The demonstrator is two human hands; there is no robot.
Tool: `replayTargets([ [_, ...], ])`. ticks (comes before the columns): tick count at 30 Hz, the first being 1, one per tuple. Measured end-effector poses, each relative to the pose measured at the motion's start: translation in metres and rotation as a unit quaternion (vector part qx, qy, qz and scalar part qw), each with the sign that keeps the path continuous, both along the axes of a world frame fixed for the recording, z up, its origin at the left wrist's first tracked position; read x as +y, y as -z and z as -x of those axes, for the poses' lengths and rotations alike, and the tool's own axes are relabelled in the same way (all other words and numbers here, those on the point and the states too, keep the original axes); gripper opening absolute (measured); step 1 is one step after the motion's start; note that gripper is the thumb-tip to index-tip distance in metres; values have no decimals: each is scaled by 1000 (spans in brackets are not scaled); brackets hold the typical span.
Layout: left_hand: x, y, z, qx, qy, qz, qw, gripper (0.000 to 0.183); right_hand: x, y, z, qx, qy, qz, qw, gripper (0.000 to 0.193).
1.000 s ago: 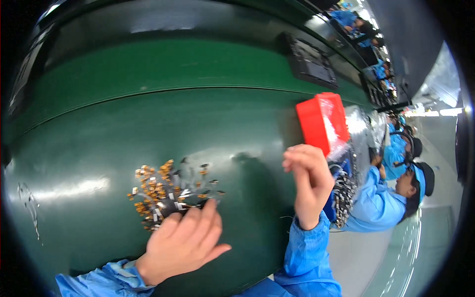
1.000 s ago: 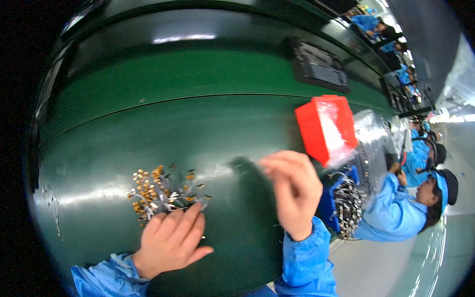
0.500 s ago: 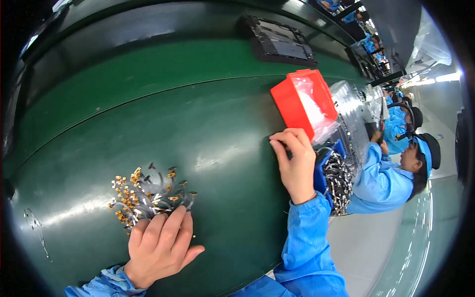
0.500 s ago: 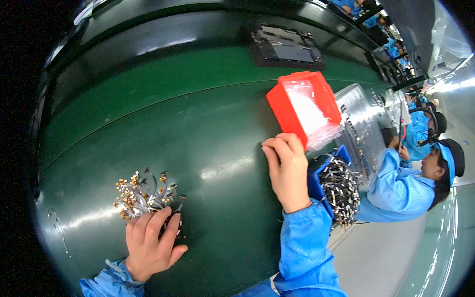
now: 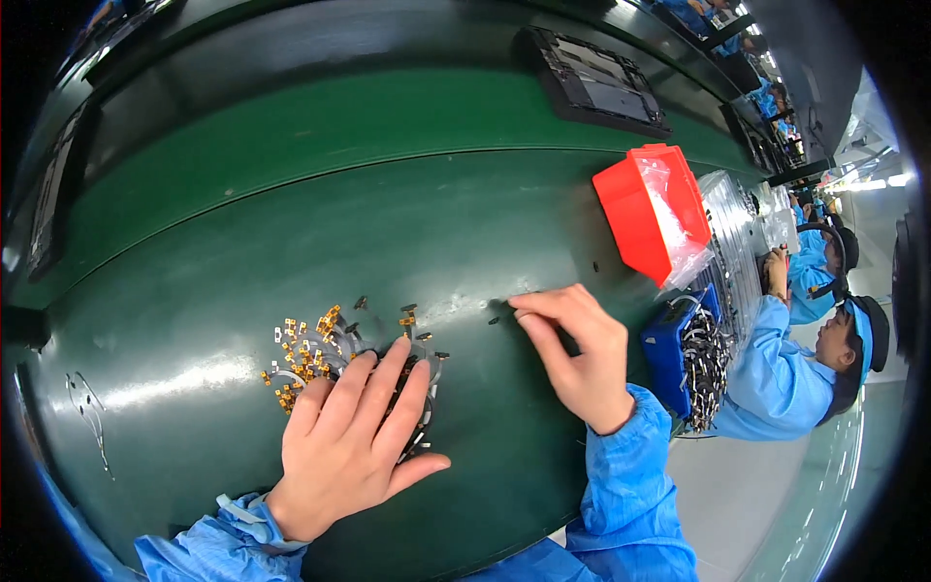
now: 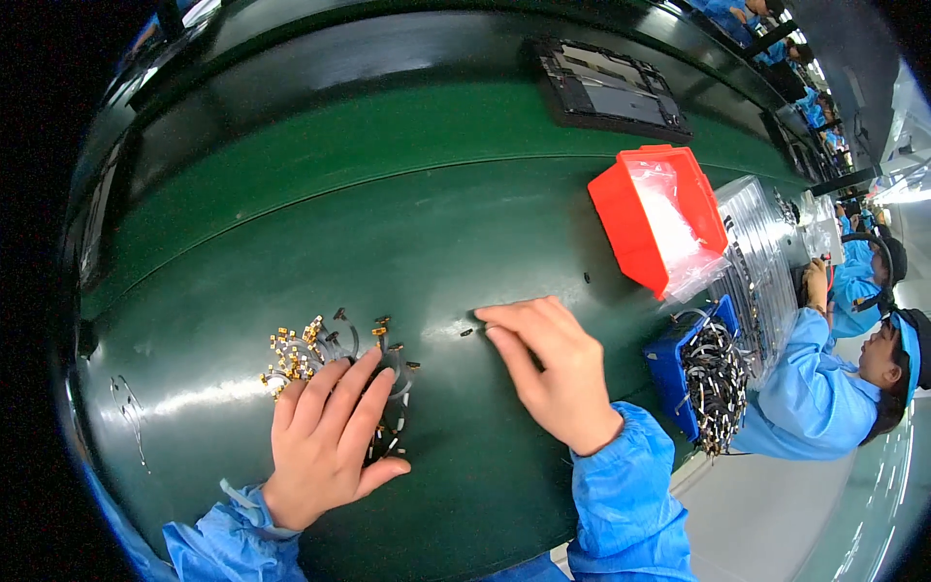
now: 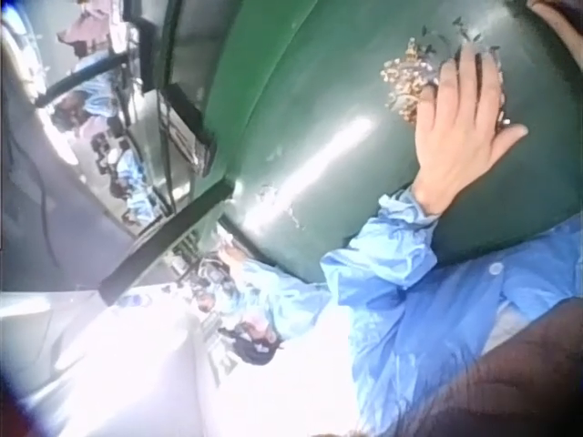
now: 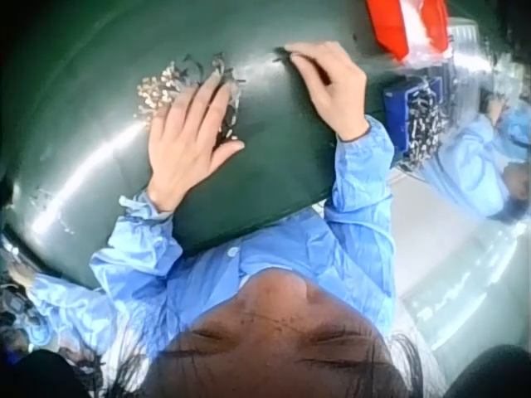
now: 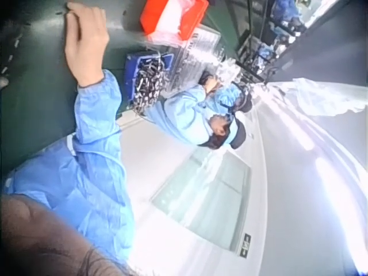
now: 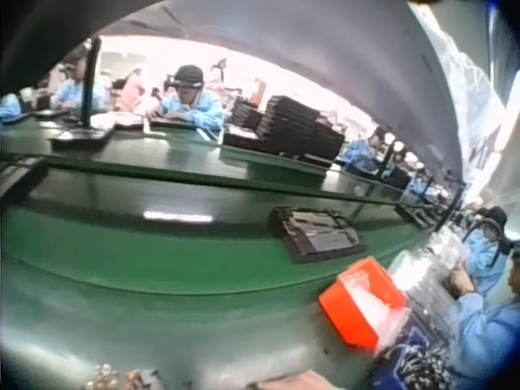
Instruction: The person assembles internal ribbon cables and components into a tablet housing by hand, taking them from a component tray and connecting them inside the tablet.
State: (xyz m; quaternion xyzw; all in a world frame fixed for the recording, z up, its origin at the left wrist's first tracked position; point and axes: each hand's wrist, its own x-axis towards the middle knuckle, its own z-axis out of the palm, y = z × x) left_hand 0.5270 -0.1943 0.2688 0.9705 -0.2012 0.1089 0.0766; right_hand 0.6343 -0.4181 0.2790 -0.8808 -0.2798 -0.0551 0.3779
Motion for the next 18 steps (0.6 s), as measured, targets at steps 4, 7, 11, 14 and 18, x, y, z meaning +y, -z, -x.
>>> replayTargets([
  [4, -5, -13, 2, -27, 8, -35, 999, 66, -12, -4, -2, 63, 71, 10, 995, 16],
  [7, -12, -15, 5, -49, 26, -45, 997, 59, -6, 3, -10, 30, -10, 4, 999, 15],
  [11, -18, -14, -1, -18, 28, -39, 999, 65, -2, 6, -15, 20, -75, 12, 997, 14],
  [14, -15, -15, -9, -32, -2, -63, 997, 67, -1, 5, -13, 5, -80, 35, 996, 15],
  [18, -11, -6, -14, -39, 2, -76, 996, 68, 11, 6, -12, -7, -77, 47, 996, 16],
])
